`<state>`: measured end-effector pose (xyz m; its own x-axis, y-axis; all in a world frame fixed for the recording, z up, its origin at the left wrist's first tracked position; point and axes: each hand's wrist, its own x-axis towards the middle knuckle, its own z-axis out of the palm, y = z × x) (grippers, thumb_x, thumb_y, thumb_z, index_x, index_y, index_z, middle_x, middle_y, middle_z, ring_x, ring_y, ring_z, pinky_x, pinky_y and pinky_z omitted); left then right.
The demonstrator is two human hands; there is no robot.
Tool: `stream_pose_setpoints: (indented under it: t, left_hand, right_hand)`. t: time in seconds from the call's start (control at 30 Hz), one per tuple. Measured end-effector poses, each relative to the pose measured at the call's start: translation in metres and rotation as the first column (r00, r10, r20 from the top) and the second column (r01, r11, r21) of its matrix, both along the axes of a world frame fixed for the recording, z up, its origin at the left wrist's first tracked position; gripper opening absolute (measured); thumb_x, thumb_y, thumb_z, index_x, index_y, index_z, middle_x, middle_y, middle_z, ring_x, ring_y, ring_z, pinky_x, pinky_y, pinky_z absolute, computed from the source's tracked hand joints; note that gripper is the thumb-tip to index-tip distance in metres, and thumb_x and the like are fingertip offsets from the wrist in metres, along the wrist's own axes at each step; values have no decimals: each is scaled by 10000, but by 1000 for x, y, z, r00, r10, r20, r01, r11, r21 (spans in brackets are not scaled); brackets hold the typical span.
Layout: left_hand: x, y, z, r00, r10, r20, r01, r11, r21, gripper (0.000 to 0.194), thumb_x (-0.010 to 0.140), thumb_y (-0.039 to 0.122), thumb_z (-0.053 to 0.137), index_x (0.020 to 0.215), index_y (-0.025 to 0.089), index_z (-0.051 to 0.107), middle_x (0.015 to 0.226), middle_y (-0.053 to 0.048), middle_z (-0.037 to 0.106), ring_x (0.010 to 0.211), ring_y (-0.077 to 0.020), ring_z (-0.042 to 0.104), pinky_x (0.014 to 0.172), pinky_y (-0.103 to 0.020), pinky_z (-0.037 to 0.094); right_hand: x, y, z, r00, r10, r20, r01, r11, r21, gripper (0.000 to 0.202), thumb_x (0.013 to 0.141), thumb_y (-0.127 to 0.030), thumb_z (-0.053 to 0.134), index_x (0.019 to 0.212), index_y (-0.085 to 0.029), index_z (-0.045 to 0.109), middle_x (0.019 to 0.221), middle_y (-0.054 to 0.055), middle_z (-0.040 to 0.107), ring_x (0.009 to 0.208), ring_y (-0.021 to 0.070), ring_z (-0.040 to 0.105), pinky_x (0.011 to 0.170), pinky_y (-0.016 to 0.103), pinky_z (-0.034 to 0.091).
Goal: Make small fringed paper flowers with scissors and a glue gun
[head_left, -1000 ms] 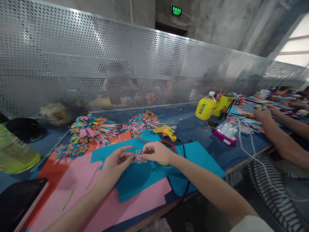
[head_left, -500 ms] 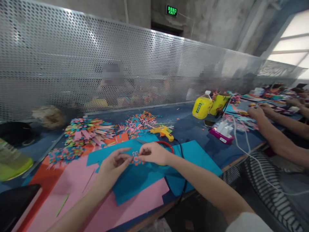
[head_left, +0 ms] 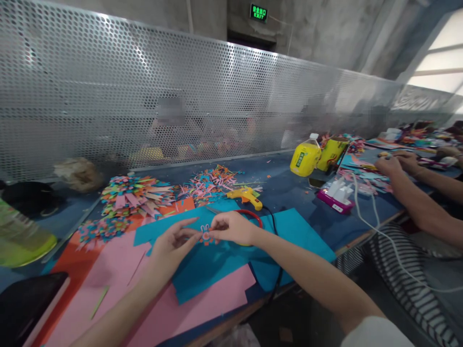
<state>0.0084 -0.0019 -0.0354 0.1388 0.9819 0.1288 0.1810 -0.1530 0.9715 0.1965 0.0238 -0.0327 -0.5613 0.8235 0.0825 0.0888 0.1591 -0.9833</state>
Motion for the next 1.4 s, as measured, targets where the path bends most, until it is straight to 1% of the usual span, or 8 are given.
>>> stream_pose_setpoints:
  t: [0.2,0.37,0.67,0.83,0.93,1.03,1.17,1.4]
  left_hand:
    - [0,-1,1,999,-36,-14,36,999,11,439,691,380,637,1052,156,526,747,-30,681,702,-172,636,644,-260,477]
    - [-2,1,0,998,-56,-19,56,998,-8,444,703,360,622,1085,156,523,797,-48,691,743,-191,643,623,-260,471]
    - [-1,0,3,1000,11,10,-11,1000,-5,423,731,410,575,1069,158,544,787,-41,690,732,-173,642,616,-254,481]
    - [3,-3,7,1000,-9,11,9,1000,-16,452,670,400,638,1041,156,557,733,-27,679,685,-164,629,613,-255,476]
    - [5,-3,9,999,-20,50,21,1000,-22,429,659,378,653,1012,152,560,706,-26,674,666,-160,626,621,-260,480]
    - [4,-3,8,994,-42,97,47,998,-42,414,667,356,653,1011,150,546,699,-26,675,654,-156,629,623,-262,485]
    - [3,-3,6,992,-64,108,70,996,-55,400,679,343,650,1014,154,540,681,-7,666,638,-143,627,607,-244,476]
    - [4,-4,8,991,-56,122,64,996,-58,406,659,337,665,996,143,547,669,-10,667,618,-140,615,594,-247,463]
  right_hand:
    - [-1,-1,1,1000,7,-4,-7,1000,7,338,650,-442,669,714,-136,540,691,28,619,589,113,585,583,234,469]
    - [0,-1,4,997,-41,68,41,999,7,362,626,-466,680,694,-140,539,639,10,603,558,111,575,546,219,447]
    - [-1,0,5,995,-37,89,39,999,-14,373,630,-479,672,696,-138,538,657,28,624,567,122,590,557,235,463]
    - [-1,-1,5,995,-6,97,5,1000,6,360,655,-475,655,730,-140,544,723,51,651,622,144,615,586,260,480]
    - [-2,-2,6,996,-13,88,11,1000,15,333,681,-458,639,738,-144,545,727,52,659,660,160,628,605,269,487]
    - [-2,-3,8,993,-39,113,30,996,80,286,706,-410,632,793,-144,572,756,57,666,714,171,633,641,276,484]
    - [-1,-4,11,984,-73,160,43,982,184,255,724,-349,625,870,-141,605,791,60,672,767,177,627,672,273,470]
    - [-1,-6,17,976,-130,176,88,969,230,177,722,-291,626,766,-120,616,689,53,666,629,145,602,549,226,423]
